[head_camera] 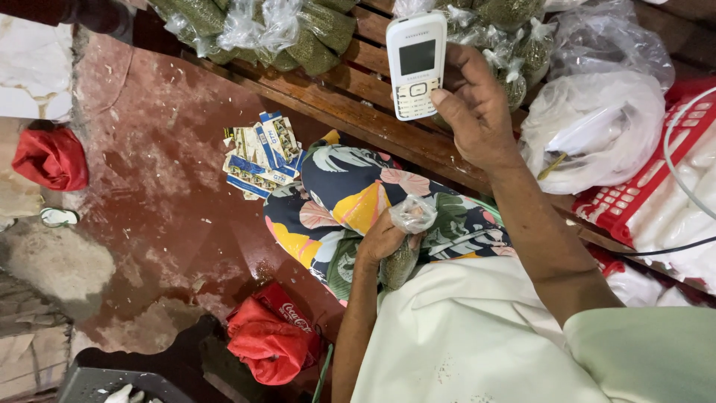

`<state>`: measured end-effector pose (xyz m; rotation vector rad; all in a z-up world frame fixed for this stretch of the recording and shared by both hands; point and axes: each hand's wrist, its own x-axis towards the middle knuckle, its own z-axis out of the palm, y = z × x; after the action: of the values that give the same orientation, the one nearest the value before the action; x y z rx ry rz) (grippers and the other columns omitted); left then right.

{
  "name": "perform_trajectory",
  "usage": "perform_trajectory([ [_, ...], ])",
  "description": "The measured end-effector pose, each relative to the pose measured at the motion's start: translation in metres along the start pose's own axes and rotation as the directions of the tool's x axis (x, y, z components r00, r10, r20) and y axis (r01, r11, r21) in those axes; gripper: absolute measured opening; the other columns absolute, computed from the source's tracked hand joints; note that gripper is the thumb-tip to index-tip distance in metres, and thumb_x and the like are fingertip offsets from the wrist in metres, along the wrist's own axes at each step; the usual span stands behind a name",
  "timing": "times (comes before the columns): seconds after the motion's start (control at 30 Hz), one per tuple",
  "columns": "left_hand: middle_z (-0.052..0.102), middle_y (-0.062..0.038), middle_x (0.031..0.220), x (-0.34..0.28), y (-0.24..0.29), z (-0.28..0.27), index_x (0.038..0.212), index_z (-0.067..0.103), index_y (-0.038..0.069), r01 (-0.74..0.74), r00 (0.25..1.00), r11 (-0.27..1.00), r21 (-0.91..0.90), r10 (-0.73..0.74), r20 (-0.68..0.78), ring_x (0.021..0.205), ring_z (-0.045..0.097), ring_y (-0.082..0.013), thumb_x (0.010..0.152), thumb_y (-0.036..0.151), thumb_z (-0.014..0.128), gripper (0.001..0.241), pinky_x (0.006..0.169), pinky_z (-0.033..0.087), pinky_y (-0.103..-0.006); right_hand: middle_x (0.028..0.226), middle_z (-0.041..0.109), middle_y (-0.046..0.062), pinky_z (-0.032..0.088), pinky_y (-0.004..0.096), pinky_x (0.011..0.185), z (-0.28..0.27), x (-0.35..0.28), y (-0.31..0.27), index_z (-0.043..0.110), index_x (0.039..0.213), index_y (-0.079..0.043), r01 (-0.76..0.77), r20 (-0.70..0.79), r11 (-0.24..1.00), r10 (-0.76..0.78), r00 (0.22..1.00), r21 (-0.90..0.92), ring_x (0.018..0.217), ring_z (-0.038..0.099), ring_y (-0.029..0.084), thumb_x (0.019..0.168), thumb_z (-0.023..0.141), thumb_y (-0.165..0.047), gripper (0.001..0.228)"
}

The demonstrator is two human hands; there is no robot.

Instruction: The person ties small plastic bags containing green grains and organizes them on wooden slats. They also briefly pick up and look at a mobile phone.

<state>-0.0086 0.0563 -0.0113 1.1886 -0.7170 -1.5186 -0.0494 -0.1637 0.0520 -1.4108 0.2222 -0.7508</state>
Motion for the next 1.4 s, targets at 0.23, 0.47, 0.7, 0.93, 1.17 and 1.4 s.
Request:
perform_trajectory([
  [0.23, 0.052, 0.0, 0.054, 0.0, -0.002, -0.004, 0.06, 0.05, 0.008, 0.023, 1.0, 0.999, 0.045, -0.023, 0.012, 0.055, 0.053, -0.0103, 0.097, 0.023, 0.035, 0.043, 0.064, 0.043, -0.023, 0.114, 0.051, 0.009, 0.048, 0.032, 0.09, 0.001, 0.011, -0.001, 0.042, 0.123, -0.001, 0.054, -0.007, 0.998, -0.053, 0.999, 0.024, 0.106, 0.052, 0.021, 0.098, 0.047, -0.006, 0.027],
  [0.47, 0.051, 0.0, 0.054, 0.0, 0.0, -0.006, 0.061, 0.049, 0.008, 0.064, 0.998, 0.998, -0.005, -0.064, 0.023, 0.053, 0.053, -0.0099, 0.099, 0.038, 0.034, 0.051, 0.062, 0.044, -0.0219, 0.114, 0.051, 0.007, 0.048, 0.03, 0.089, 0.003, 0.02, -0.001, 0.043, 0.121, -0.004, 0.061, -0.015, 0.998, -0.061, 0.998, -0.011, 0.104, 0.052, 0.019, 0.099, 0.047, -0.008, 0.022],
  [0.7, 0.052, 0.0, 0.055, 0.0, -0.006, -0.009, 0.063, 0.051, 0.008, 0.056, 0.998, 0.998, -0.01, -0.055, 0.034, 0.055, 0.054, -0.0095, 0.1, 0.035, 0.033, 0.049, 0.063, 0.044, -0.0224, 0.123, 0.05, 0.01, 0.048, 0.035, 0.097, -0.001, 0.019, 0.011, 0.038, 0.13, -0.002, 0.044, -0.025, 0.999, -0.043, 0.999, 0.017, 0.112, 0.052, 0.022, 0.1, 0.047, -0.01, 0.033],
  [0.93, 0.052, -0.001, 0.054, 0.001, -0.002, -0.007, 0.059, 0.05, 0.008, 0.093, 0.996, 0.996, -0.003, -0.093, 0.011, 0.054, 0.054, -0.0104, 0.099, 0.038, 0.034, 0.053, 0.063, 0.044, -0.0228, 0.114, 0.053, 0.008, 0.051, 0.033, 0.089, 0.005, 0.025, 0.005, 0.042, 0.125, -0.002, 0.0, -0.063, 1.0, 0.002, 0.998, 0.028, 0.102, 0.055, 0.02, 0.097, 0.048, -0.008, 0.029],
  [1.17, 0.053, -0.001, 0.054, 0.002, 0.004, -0.009, 0.06, 0.051, 0.008, 0.092, 0.995, 0.996, -0.013, -0.091, 0.032, 0.054, 0.053, -0.0096, 0.1, 0.038, 0.033, 0.053, 0.063, 0.045, -0.0228, 0.114, 0.051, 0.008, 0.049, 0.033, 0.092, 0.007, 0.03, 0.007, 0.042, 0.124, -0.003, 0.063, -0.057, 0.998, -0.061, 0.996, 0.022, 0.105, 0.053, 0.021, 0.098, 0.048, -0.004, 0.027],
  [1.4, 0.055, 0.0, 0.055, 0.002, 0.0, -0.013, 0.061, 0.053, 0.008, 0.082, 0.995, 0.997, -0.002, -0.082, 0.054, 0.055, 0.056, -0.01, 0.1, 0.034, 0.036, 0.05, 0.065, 0.047, -0.0237, 0.114, 0.05, 0.007, 0.045, 0.032, 0.094, 0.008, 0.034, 0.008, 0.043, 0.125, -0.003, 0.058, -0.073, 0.998, -0.056, 0.996, 0.023, 0.106, 0.051, 0.02, 0.097, 0.048, -0.005, 0.028],
])
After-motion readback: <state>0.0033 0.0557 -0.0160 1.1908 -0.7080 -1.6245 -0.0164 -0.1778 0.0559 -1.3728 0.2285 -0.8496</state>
